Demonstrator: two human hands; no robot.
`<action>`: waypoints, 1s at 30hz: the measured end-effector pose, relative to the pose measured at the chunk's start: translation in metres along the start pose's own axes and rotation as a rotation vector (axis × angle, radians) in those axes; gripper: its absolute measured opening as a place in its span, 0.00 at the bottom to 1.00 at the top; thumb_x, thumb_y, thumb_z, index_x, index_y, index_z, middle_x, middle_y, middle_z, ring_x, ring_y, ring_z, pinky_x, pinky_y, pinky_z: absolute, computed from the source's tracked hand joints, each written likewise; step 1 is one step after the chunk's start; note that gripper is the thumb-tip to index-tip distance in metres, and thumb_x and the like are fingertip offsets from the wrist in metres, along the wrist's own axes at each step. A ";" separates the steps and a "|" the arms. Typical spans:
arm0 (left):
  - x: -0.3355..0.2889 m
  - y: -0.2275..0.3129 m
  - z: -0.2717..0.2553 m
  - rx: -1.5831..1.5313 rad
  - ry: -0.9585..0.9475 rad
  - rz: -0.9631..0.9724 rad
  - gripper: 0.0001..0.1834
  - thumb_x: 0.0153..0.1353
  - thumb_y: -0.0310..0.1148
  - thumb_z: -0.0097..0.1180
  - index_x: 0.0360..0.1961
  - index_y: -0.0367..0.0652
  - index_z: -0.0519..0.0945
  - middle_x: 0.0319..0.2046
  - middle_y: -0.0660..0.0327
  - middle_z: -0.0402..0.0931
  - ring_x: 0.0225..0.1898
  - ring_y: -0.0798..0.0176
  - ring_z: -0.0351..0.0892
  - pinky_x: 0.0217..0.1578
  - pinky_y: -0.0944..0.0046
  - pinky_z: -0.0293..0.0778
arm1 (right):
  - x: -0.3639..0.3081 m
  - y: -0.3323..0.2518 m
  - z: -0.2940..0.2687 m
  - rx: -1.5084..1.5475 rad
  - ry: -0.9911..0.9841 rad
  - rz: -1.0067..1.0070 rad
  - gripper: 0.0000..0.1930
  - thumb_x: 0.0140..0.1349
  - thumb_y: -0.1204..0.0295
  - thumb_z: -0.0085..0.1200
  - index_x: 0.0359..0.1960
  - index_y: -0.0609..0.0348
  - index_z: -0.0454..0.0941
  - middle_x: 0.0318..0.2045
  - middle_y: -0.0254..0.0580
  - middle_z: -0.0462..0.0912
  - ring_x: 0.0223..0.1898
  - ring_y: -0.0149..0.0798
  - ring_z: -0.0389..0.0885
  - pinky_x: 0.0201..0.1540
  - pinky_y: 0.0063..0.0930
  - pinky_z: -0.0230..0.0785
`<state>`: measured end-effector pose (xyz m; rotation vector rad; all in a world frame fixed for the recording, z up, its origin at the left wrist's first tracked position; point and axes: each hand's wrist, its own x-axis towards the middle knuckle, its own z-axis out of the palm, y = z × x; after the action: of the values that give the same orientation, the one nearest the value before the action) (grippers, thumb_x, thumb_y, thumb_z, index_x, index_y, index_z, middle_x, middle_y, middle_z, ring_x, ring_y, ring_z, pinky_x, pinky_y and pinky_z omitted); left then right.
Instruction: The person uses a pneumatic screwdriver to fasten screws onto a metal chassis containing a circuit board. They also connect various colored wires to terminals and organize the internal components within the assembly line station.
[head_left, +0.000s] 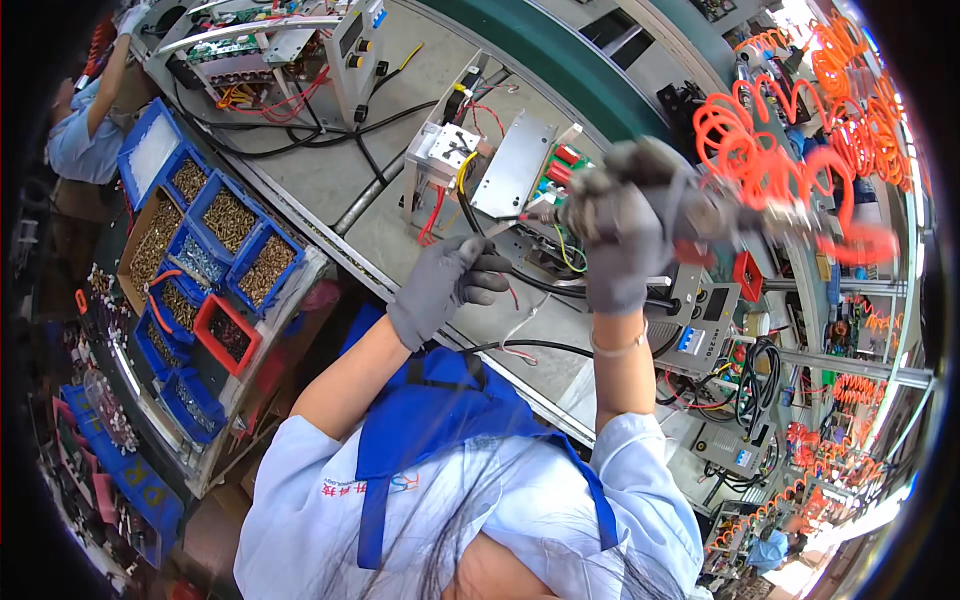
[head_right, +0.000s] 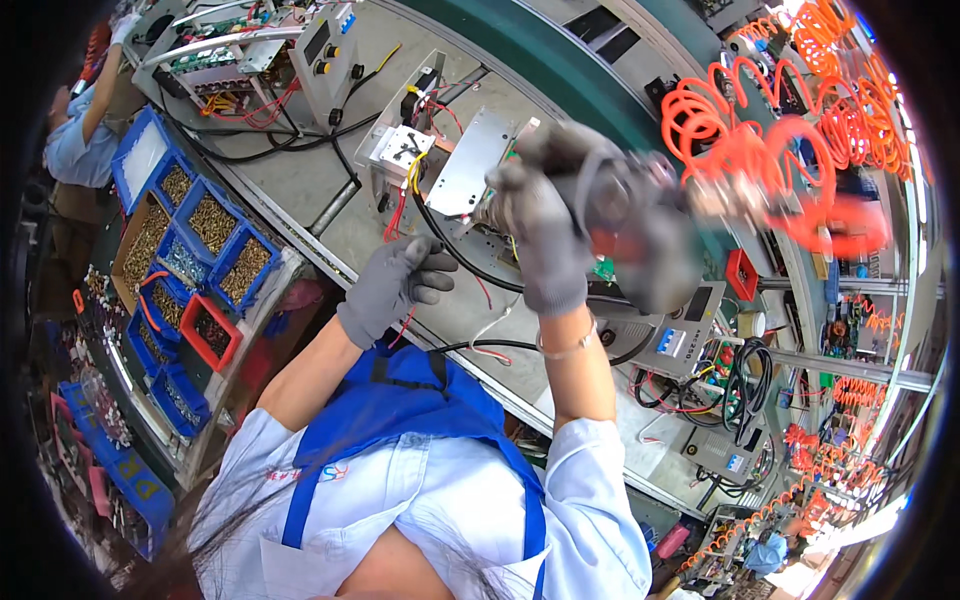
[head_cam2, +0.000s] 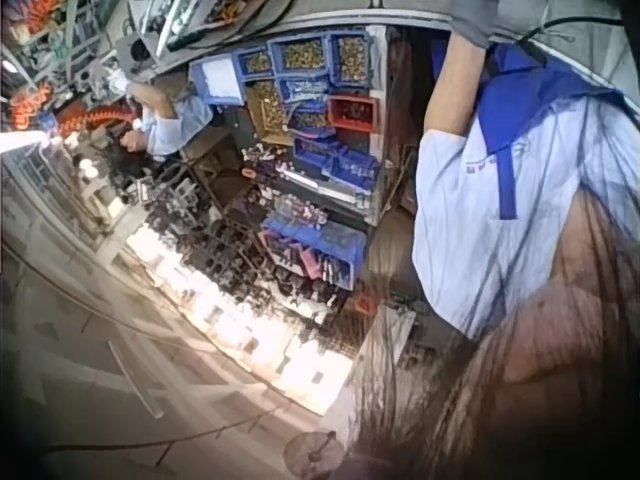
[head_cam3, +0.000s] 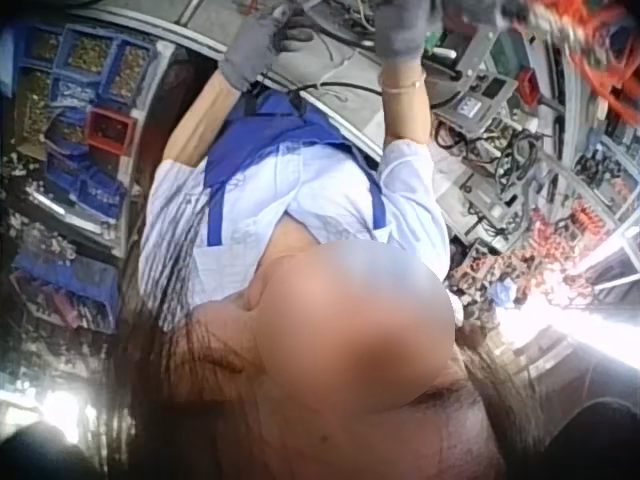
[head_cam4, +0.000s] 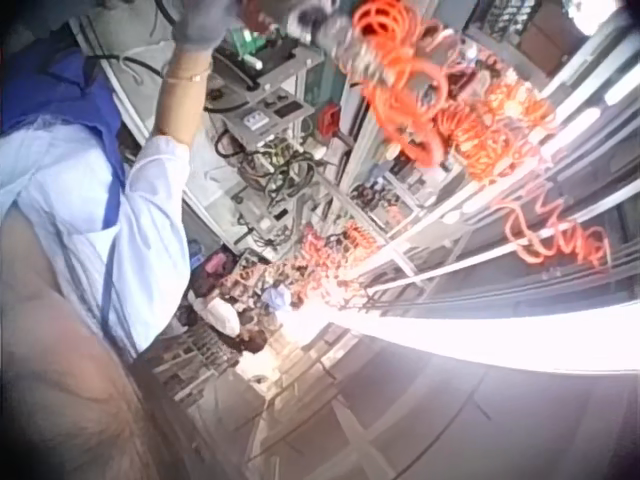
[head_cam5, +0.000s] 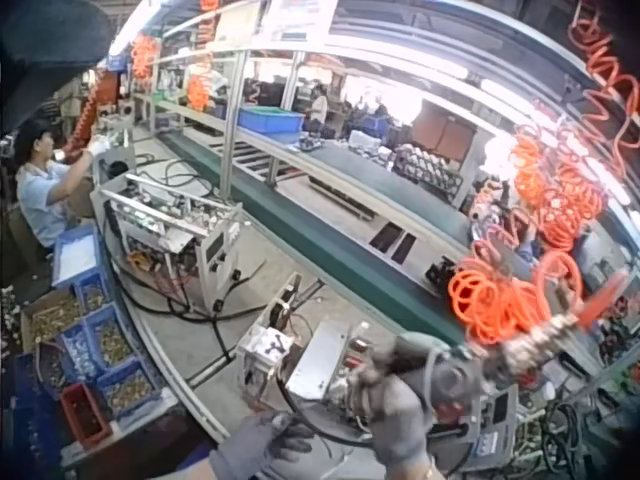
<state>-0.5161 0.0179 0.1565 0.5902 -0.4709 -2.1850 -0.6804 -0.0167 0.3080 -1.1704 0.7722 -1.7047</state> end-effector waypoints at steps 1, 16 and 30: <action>0.001 -0.001 -0.007 -0.032 -0.050 -0.020 0.22 0.69 0.42 0.49 0.53 0.34 0.70 0.41 0.55 0.77 0.40 0.64 0.81 0.32 0.71 0.83 | -0.012 -0.008 0.000 0.105 -0.022 -0.025 0.24 0.57 0.72 0.58 0.56 0.55 0.66 0.38 0.43 0.74 0.35 0.36 0.77 0.33 0.33 0.76; 0.013 -0.010 0.006 -0.458 -0.002 -0.131 0.15 0.64 0.45 0.55 0.40 0.43 0.77 0.29 0.67 0.74 0.27 0.75 0.74 0.20 0.79 0.72 | -0.047 -0.019 -0.014 0.047 -0.043 -0.183 0.30 0.54 0.58 0.65 0.55 0.50 0.64 0.37 0.43 0.72 0.35 0.37 0.74 0.39 0.40 0.76; 0.002 0.007 -0.035 -0.079 0.197 -0.011 0.26 0.69 0.50 0.46 0.53 0.35 0.72 0.35 0.61 0.76 0.32 0.68 0.77 0.31 0.70 0.76 | 0.026 0.047 0.016 -0.126 -0.023 -0.087 0.19 0.58 0.83 0.47 0.52 0.58 0.66 0.38 0.44 0.76 0.32 0.37 0.79 0.31 0.31 0.75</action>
<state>-0.4940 0.0074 0.1311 0.7574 -0.2759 -2.1187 -0.6539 -0.0598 0.2828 -1.3243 0.8349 -1.7317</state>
